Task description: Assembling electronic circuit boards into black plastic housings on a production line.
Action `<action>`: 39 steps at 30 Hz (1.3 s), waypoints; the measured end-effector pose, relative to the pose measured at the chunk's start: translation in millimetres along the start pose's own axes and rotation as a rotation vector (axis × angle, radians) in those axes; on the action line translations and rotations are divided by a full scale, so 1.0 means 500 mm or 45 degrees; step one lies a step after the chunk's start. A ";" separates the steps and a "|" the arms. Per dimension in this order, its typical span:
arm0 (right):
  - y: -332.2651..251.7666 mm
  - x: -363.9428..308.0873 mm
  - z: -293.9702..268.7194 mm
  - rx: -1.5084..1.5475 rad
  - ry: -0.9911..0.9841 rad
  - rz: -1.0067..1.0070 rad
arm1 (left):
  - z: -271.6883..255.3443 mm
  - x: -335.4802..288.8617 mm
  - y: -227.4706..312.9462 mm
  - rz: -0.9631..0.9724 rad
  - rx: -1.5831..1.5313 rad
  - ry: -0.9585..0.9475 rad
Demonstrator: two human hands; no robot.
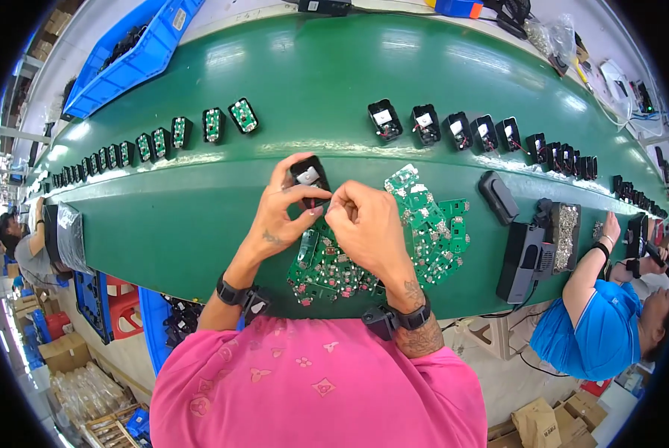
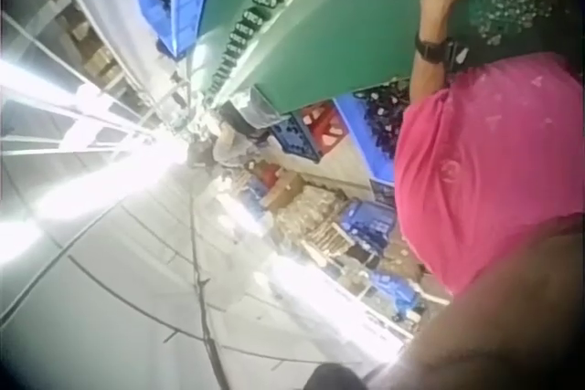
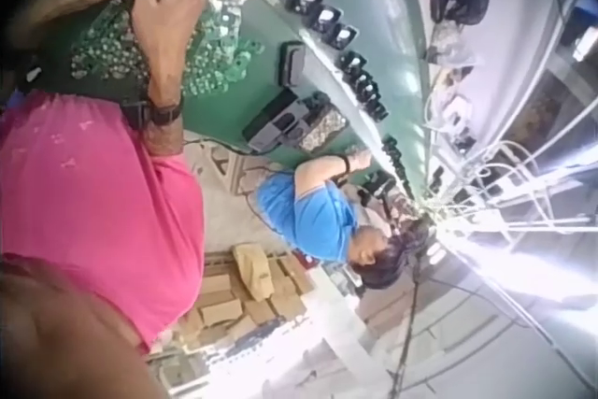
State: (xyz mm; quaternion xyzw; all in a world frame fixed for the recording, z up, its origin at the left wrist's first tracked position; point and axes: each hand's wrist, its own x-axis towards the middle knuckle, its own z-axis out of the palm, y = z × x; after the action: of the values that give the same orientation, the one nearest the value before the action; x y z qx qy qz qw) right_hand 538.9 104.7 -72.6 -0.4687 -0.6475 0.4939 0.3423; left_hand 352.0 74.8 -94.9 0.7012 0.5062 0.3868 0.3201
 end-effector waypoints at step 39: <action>0.034 -0.015 0.020 0.449 -0.049 0.149 | 0.020 -0.048 0.057 -0.461 -0.582 0.245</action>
State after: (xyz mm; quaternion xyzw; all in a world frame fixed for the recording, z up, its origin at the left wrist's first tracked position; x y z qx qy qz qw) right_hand 537.0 95.6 -91.4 -0.4287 -0.5290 0.6277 0.3773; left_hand 369.2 43.0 -81.3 0.4696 0.5508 0.4918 0.4840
